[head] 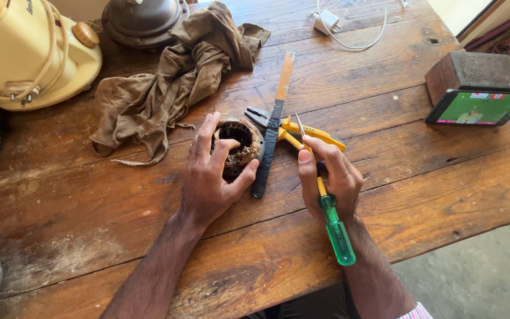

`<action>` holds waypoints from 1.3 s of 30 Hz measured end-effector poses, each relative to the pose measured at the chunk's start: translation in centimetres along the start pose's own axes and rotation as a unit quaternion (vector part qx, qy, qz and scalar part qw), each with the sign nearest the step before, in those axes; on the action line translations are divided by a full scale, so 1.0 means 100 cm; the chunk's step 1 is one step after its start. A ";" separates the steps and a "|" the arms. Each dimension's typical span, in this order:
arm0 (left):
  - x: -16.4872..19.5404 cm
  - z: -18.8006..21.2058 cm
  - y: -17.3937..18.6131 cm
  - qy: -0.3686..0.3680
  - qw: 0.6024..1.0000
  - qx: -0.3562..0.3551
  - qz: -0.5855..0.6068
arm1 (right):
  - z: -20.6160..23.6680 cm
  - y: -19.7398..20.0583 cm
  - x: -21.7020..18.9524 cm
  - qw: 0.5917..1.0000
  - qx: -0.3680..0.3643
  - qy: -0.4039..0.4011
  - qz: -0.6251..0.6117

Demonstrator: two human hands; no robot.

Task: The person holds a small cylindrical metal part with the left hand and files its inner surface with a metal file held in the right hand. The person repeatedly strokes the file inside the part, occasionally rotating the part to access different areas.

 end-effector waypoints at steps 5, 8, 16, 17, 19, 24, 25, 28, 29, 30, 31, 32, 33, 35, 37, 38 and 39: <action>0.000 0.000 0.000 -0.003 1.000 0.003 0.000 | 0.001 0.000 0.000 1.000 0.000 -0.002 -0.001; 0.000 0.001 0.000 0.000 1.000 0.005 -0.001 | 0.002 0.000 0.001 1.000 -0.001 -0.008 -0.004; -0.002 0.002 0.000 0.003 1.000 -0.003 -0.006 | 0.002 -0.001 0.003 1.000 -0.003 0.002 -0.011; -0.002 0.002 0.000 0.003 1.000 -0.003 -0.006 | 0.002 -0.001 0.003 1.000 -0.004 0.002 -0.009; -0.001 0.002 0.000 0.003 1.000 -0.001 -0.005 | 0.003 0.000 0.002 1.000 -0.007 0.001 -0.006; -0.001 0.002 0.001 0.004 1.000 -0.001 -0.006 | 0.003 -0.001 0.001 1.000 -0.005 0.002 -0.010; -0.001 0.002 0.001 0.004 1.000 -0.001 -0.005 | 0.003 -0.001 0.001 1.000 -0.005 0.000 -0.010; -0.001 0.002 0.001 0.000 1.000 0.000 -0.004 | 0.002 -0.001 0.001 1.000 -0.007 0.002 -0.010; -0.001 0.002 0.001 0.001 1.000 0.000 -0.004 | 0.002 -0.001 0.001 1.000 -0.007 0.004 -0.010; -0.001 0.002 0.001 0.001 1.000 0.000 -0.003 | 0.002 -0.001 0.001 1.000 -0.007 0.006 -0.010; -0.001 0.002 0.001 0.002 1.000 0.001 -0.002 | 0.002 -0.001 0.001 1.000 -0.007 0.008 -0.010; -0.001 0.002 0.001 0.002 1.000 0.000 -0.002 | 0.002 -0.001 0.001 1.000 -0.007 0.007 -0.009; -0.001 0.002 0.001 0.002 1.000 0.000 -0.002 | 0.002 -0.001 0.001 1.000 -0.007 0.006 -0.009; 0.000 0.002 0.001 0.001 1.000 0.001 -0.003 | 0.002 -0.001 0.001 1.000 -0.006 0.006 -0.009; 0.000 0.001 0.001 0.000 1.000 0.001 -0.005 | 0.002 -0.001 0.002 1.000 -0.006 0.007 -0.008; 0.000 0.001 0.001 0.000 1.000 0.001 -0.005 | 0.002 -0.001 0.002 1.000 -0.006 0.006 -0.010; 0.000 0.001 0.001 0.001 1.000 0.000 -0.004 | 0.002 -0.001 0.002 1.000 -0.005 0.005 -0.011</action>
Point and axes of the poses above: each hand's wrist, its own z-axis away from the middle knuckle, its own y-axis out of the back of the hand, x = y × z, the point moved 1 cm from there along -z, towards the middle knuckle, and after that the axes turned 11 degrees about x, right-handed, at the moved point
